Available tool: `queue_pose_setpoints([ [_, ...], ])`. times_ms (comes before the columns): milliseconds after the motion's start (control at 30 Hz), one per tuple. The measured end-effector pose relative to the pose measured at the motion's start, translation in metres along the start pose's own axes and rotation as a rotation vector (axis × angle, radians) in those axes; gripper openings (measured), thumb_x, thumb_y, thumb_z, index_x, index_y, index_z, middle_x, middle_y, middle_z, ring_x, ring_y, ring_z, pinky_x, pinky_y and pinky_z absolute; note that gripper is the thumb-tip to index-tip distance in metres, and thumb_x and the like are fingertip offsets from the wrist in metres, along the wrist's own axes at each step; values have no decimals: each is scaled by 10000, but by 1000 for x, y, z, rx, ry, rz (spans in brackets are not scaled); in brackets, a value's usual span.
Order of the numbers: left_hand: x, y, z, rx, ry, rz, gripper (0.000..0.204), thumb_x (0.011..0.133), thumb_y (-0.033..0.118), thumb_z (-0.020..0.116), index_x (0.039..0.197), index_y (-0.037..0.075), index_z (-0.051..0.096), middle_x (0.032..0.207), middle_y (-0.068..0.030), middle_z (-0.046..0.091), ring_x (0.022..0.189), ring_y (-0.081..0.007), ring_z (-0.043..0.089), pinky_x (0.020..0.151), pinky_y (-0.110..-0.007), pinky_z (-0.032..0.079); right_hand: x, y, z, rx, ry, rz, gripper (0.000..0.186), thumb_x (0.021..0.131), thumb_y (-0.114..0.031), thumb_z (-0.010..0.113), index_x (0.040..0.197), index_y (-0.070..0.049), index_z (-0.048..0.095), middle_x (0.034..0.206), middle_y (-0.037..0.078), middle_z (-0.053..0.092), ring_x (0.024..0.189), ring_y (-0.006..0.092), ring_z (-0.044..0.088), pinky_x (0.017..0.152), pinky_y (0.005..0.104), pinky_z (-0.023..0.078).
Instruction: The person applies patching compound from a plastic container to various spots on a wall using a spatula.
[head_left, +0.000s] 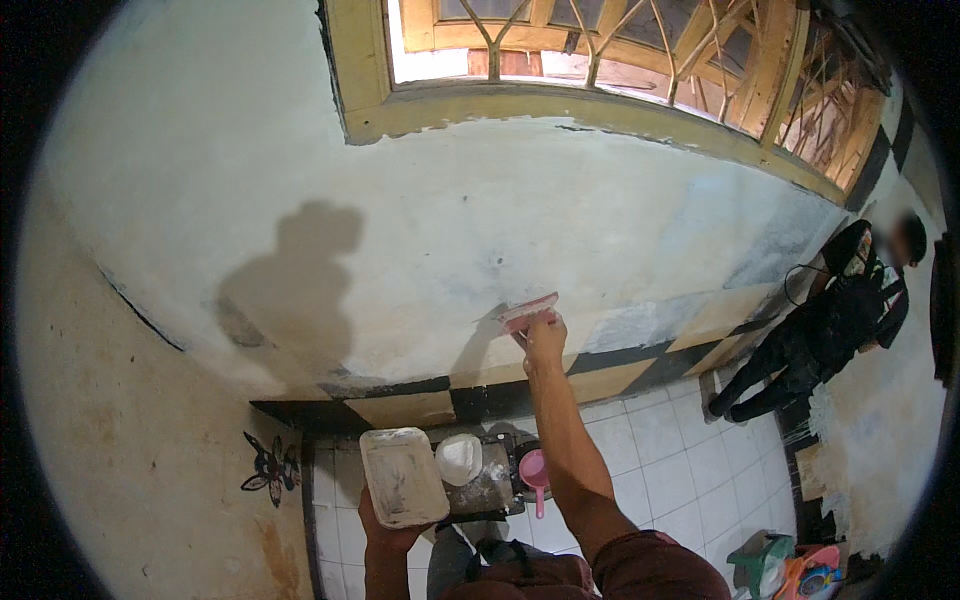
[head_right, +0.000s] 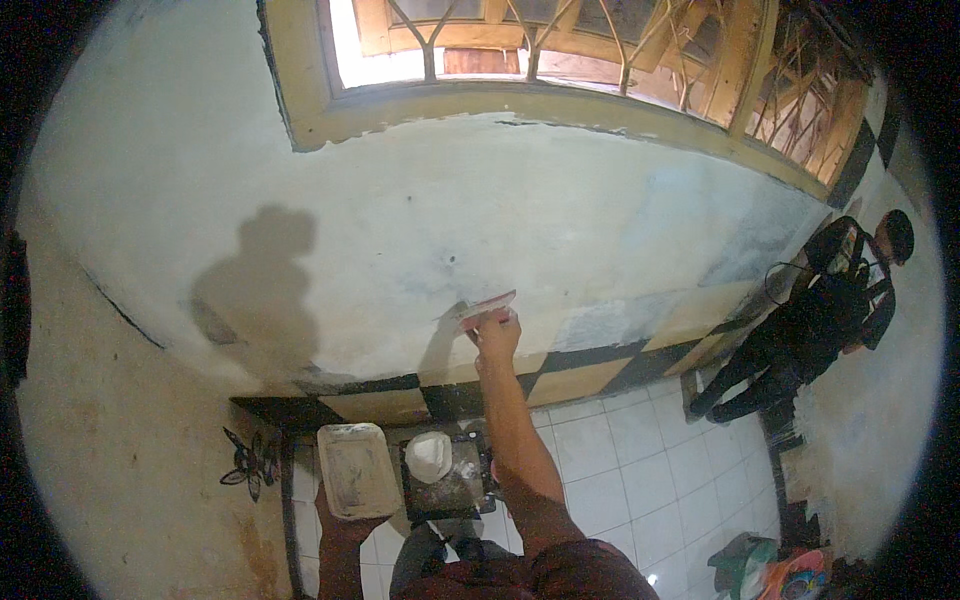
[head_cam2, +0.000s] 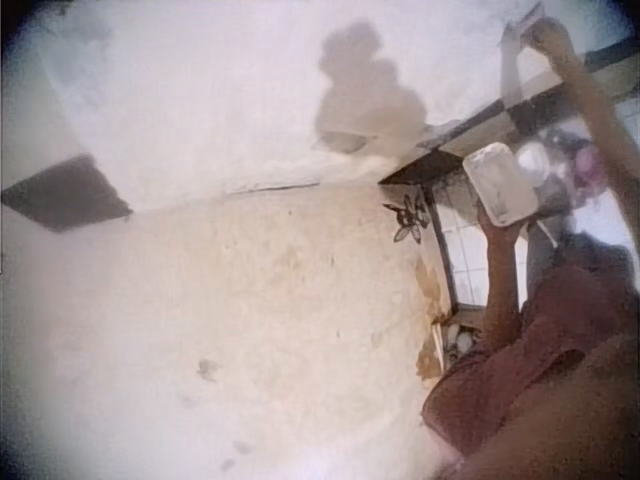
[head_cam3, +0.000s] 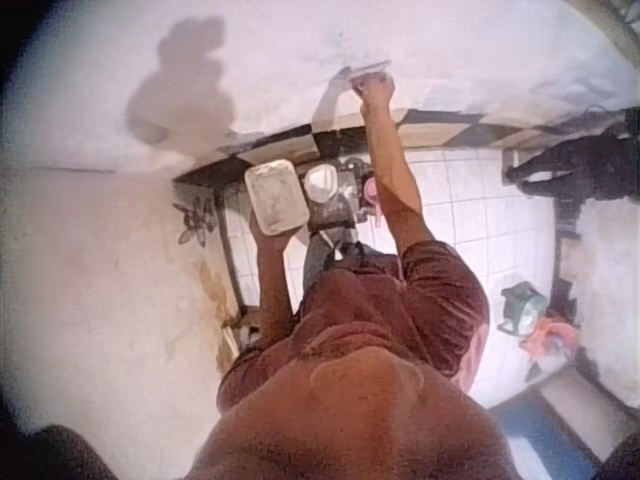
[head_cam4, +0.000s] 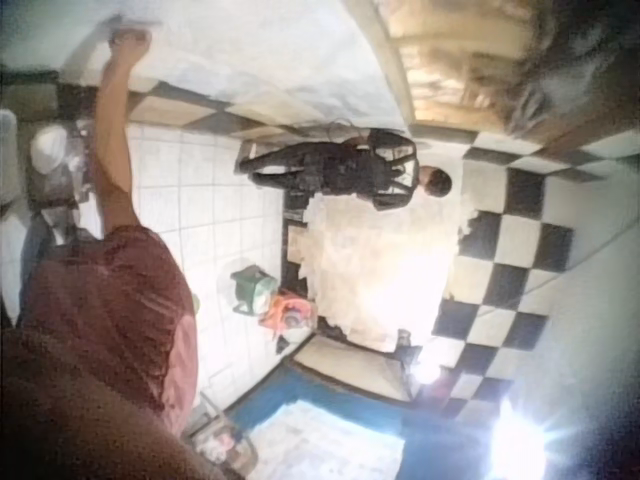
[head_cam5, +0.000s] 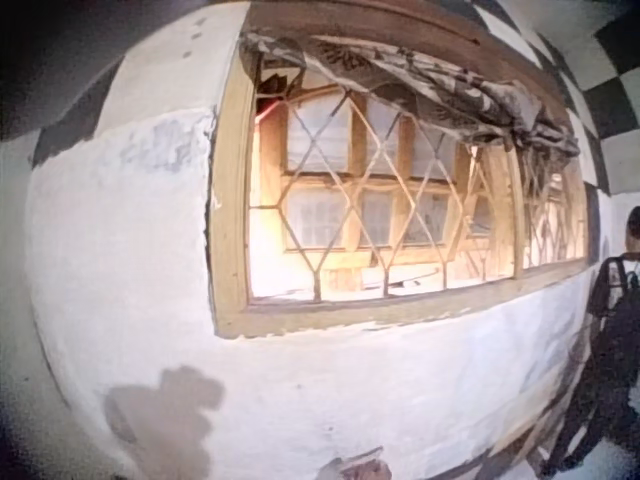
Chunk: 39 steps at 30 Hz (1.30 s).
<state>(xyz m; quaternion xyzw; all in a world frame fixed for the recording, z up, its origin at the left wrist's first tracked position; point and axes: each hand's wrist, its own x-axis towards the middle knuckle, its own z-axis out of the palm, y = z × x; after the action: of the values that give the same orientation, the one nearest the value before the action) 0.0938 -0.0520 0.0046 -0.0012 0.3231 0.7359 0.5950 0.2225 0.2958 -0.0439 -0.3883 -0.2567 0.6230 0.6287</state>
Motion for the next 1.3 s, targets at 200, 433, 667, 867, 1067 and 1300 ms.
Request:
queue_pose_setpoints([
  [200, 4, -1, -16, -28, -12, -11, 950, 508, 173, 933, 1311, 61, 436, 1180, -114, 596, 1051, -235, 615, 863, -426, 557, -31, 38, -36, -53, 138, 216, 101, 878, -104, 472, 870, -21, 529, 806, 135, 654, 644, 216, 634, 563, 337, 527],
  [433, 6, -2, -24, -29, -19, -31, 940, 496, 189, 936, 1290, 65, 449, 1175, -101, 599, 1038, -225, 616, 857, -422, 558, 18, 42, -20, 103, 36, 228, 117, 813, -20, 521, 929, -30, 524, 896, 110, 582, 752, 242, 603, 711, 406, 558],
  [667, 7, -12, -38, 212, 9, 151, 594, 777, 350, 537, 1301, 77, 480, 1184, -138, 599, 1025, -332, 620, 809, -531, 533, 0, 3, -5, 228, -8, 233, 97, 798, -37, 553, 895, -36, 552, 860, 101, 573, 823, 245, 599, 725, 387, 560],
  [867, -5, 2, -11, 37, 54, 30, 906, 485, 252, 943, 1245, 55, 492, 1123, -102, 633, 993, -201, 635, 842, -377, 554, -40, 21, -50, 15, 138, 198, 174, 788, -16, 570, 959, -36, 544, 831, 87, 602, 737, 236, 633, 663, 359, 555],
  [1067, -3, 8, -22, -6, 29, 15, 889, 485, 273, 943, 1224, 46, 504, 1107, -108, 638, 977, -221, 646, 823, -377, 564, -64, 66, -46, -90, 26, -2, 181, 805, 52, 565, 963, 31, 480, 754, 141, 625, 574, 226, 632, 466, 332, 521],
  [1300, -8, 33, -28, -27, 46, -9, 923, 493, 267, 937, 1261, 45, 475, 1163, -123, 611, 1032, -247, 630, 819, -414, 566, -48, 99, -32, -156, 29, -45, 110, 811, -43, 606, 870, -1, 523, 724, 98, 604, 615, 177, 613, 549, 304, 515],
])
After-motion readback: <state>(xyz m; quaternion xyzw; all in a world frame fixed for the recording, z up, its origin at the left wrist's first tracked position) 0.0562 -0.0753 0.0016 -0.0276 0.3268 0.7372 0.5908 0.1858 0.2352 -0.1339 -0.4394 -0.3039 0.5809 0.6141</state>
